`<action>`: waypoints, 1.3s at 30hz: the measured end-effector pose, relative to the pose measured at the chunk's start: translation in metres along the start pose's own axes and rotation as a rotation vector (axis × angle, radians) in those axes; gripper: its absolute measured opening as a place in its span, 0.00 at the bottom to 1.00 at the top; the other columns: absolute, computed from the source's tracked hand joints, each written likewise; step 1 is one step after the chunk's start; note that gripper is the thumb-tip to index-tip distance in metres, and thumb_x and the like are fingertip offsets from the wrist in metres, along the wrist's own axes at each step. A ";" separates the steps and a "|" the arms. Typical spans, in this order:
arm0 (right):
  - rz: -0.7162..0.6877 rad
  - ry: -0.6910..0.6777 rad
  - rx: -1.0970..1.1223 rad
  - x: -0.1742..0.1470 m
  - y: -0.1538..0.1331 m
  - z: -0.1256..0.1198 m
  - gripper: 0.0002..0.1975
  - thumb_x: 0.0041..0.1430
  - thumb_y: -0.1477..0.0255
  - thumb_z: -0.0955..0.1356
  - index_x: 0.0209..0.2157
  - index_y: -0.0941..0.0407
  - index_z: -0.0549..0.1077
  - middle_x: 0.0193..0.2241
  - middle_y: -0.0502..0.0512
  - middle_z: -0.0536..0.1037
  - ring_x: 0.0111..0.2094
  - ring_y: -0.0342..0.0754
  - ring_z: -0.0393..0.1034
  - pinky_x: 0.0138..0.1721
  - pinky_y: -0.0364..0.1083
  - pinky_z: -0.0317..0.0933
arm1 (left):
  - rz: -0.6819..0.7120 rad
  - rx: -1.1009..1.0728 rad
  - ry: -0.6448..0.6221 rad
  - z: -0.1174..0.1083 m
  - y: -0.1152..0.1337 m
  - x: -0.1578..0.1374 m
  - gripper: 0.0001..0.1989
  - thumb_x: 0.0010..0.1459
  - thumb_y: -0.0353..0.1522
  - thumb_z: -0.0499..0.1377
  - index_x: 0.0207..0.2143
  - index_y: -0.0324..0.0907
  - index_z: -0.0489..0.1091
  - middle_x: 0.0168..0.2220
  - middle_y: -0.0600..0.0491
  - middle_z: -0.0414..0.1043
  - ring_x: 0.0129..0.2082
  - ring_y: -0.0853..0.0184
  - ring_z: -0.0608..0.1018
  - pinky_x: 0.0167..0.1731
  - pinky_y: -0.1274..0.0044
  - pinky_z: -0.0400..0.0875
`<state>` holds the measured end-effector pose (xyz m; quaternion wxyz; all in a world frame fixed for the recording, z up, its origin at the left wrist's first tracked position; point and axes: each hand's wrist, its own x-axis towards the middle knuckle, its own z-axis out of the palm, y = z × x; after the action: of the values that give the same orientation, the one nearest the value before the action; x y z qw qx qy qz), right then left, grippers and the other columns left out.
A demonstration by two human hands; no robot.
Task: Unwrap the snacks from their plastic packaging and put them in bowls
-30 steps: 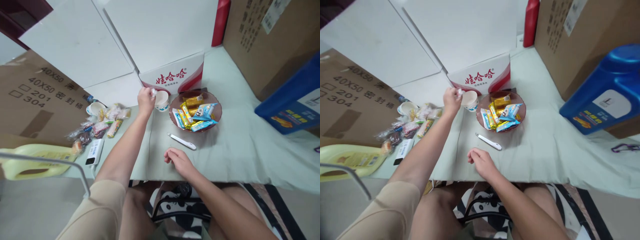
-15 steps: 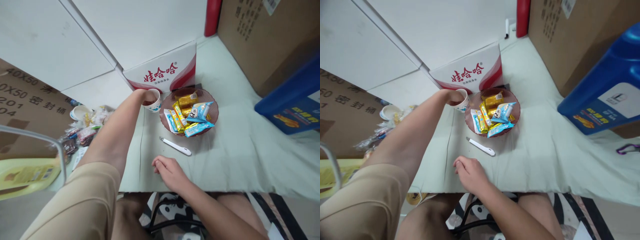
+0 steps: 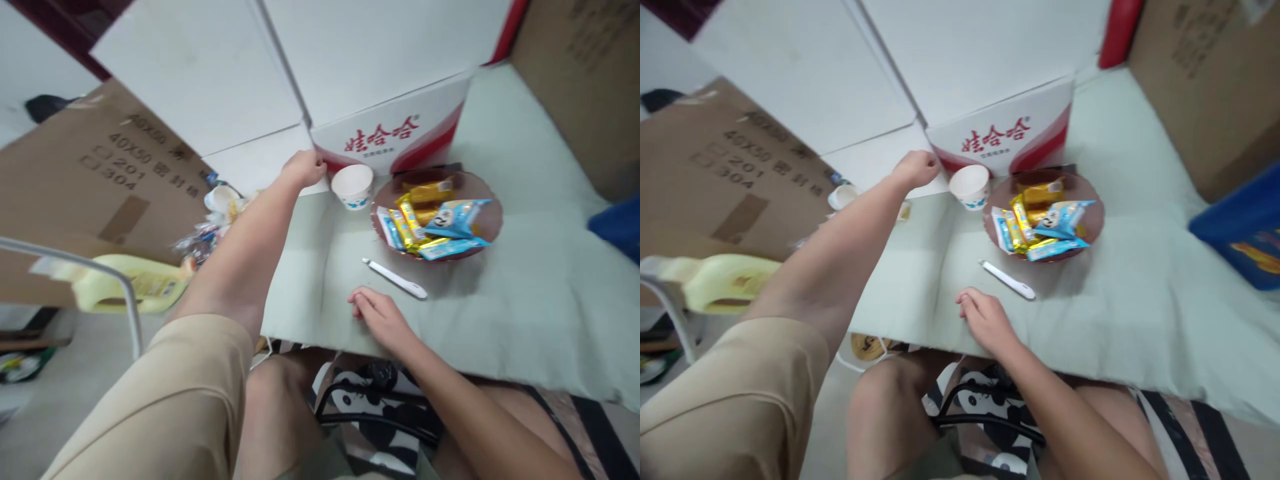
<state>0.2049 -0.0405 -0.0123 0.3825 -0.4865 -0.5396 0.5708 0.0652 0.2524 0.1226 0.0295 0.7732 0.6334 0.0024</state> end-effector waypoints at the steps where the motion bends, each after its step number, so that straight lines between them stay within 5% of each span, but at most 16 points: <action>1: -0.017 0.003 -0.029 -0.001 0.001 0.002 0.15 0.65 0.64 0.59 0.33 0.55 0.73 0.24 0.50 0.76 0.28 0.46 0.71 0.33 0.43 0.60 | -0.046 0.046 0.043 -0.005 -0.021 -0.012 0.17 0.62 0.33 0.52 0.45 0.36 0.76 0.46 0.40 0.76 0.49 0.53 0.74 0.50 0.66 0.65; 6: -0.161 0.067 -0.218 -0.013 0.005 0.015 0.16 0.67 0.64 0.58 0.34 0.54 0.73 0.20 0.47 0.73 0.23 0.44 0.69 0.29 0.43 0.59 | -0.294 0.183 0.081 0.002 -0.122 -0.073 0.19 0.62 0.35 0.51 0.51 0.39 0.74 0.50 0.39 0.74 0.51 0.51 0.75 0.49 0.64 0.67; 11: -0.334 0.054 -0.390 -0.015 0.009 0.028 0.14 0.68 0.68 0.58 0.34 0.55 0.73 0.18 0.46 0.73 0.20 0.43 0.68 0.26 0.42 0.58 | -0.157 0.283 0.029 0.056 -0.156 -0.090 0.23 0.59 0.39 0.56 0.55 0.39 0.72 0.58 0.36 0.68 0.60 0.46 0.67 0.57 0.59 0.60; 16: -0.405 0.048 -0.468 -0.005 0.009 0.029 0.13 0.68 0.72 0.59 0.34 0.55 0.73 0.19 0.46 0.73 0.19 0.42 0.68 0.25 0.41 0.58 | -0.100 0.235 0.158 0.088 -0.152 -0.076 0.22 0.64 0.31 0.46 0.50 0.35 0.75 0.58 0.35 0.67 0.63 0.46 0.62 0.58 0.56 0.52; 22: -0.409 0.024 -0.443 -0.001 0.006 0.031 0.13 0.67 0.73 0.59 0.34 0.56 0.73 0.18 0.46 0.73 0.19 0.42 0.68 0.25 0.41 0.59 | -0.073 -0.017 0.445 0.072 -0.131 -0.075 0.16 0.64 0.34 0.51 0.42 0.43 0.78 0.54 0.42 0.69 0.58 0.49 0.66 0.56 0.59 0.57; 25: -0.401 0.022 -0.403 -0.007 0.004 0.033 0.14 0.67 0.71 0.59 0.34 0.55 0.74 0.18 0.46 0.72 0.19 0.42 0.67 0.25 0.41 0.58 | -0.069 -0.346 0.666 0.069 -0.094 -0.076 0.10 0.62 0.35 0.56 0.39 0.44 0.77 0.51 0.45 0.70 0.54 0.55 0.70 0.55 0.65 0.62; 29: -0.346 0.025 -0.321 -0.017 0.001 0.026 0.14 0.67 0.69 0.59 0.33 0.55 0.73 0.18 0.47 0.72 0.20 0.43 0.68 0.26 0.42 0.59 | -0.261 -1.044 0.818 0.076 -0.040 -0.093 0.09 0.64 0.34 0.53 0.34 0.42 0.72 0.40 0.49 0.73 0.46 0.65 0.75 0.46 0.75 0.69; 31: -0.290 0.048 -0.267 -0.020 0.000 0.019 0.14 0.67 0.68 0.59 0.33 0.54 0.73 0.18 0.47 0.72 0.20 0.44 0.68 0.27 0.43 0.60 | -0.399 -1.462 0.712 0.081 -0.019 -0.114 0.11 0.65 0.34 0.50 0.35 0.42 0.70 0.35 0.52 0.74 0.40 0.67 0.77 0.40 0.77 0.71; 34: -0.197 0.150 -0.141 -0.019 0.001 0.009 0.11 0.66 0.66 0.60 0.38 0.54 0.71 0.25 0.50 0.75 0.26 0.45 0.72 0.31 0.44 0.65 | -0.518 -1.948 0.392 0.090 0.000 -0.158 0.11 0.63 0.36 0.50 0.35 0.43 0.71 0.31 0.53 0.75 0.35 0.67 0.78 0.39 0.76 0.73; 36: -0.185 0.218 -0.049 -0.015 0.004 0.007 0.12 0.63 0.64 0.64 0.46 0.54 0.68 0.38 0.57 0.77 0.36 0.48 0.76 0.36 0.47 0.69 | -0.576 -2.106 0.163 0.098 0.009 -0.188 0.10 0.60 0.36 0.53 0.30 0.42 0.71 0.27 0.53 0.74 0.31 0.66 0.78 0.37 0.75 0.74; 39: -0.271 0.175 0.000 -0.010 0.010 0.010 0.30 0.56 0.64 0.70 0.58 0.52 0.60 0.56 0.65 0.69 0.51 0.54 0.72 0.43 0.51 0.72 | -0.659 -2.201 -0.091 0.114 0.022 -0.226 0.10 0.56 0.38 0.59 0.27 0.43 0.69 0.23 0.53 0.71 0.23 0.67 0.75 0.28 0.75 0.72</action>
<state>0.1980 -0.0536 -0.0219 0.5015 -0.4571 -0.5649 0.4696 0.0471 0.0223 0.0175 0.7110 0.1247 0.4580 0.5188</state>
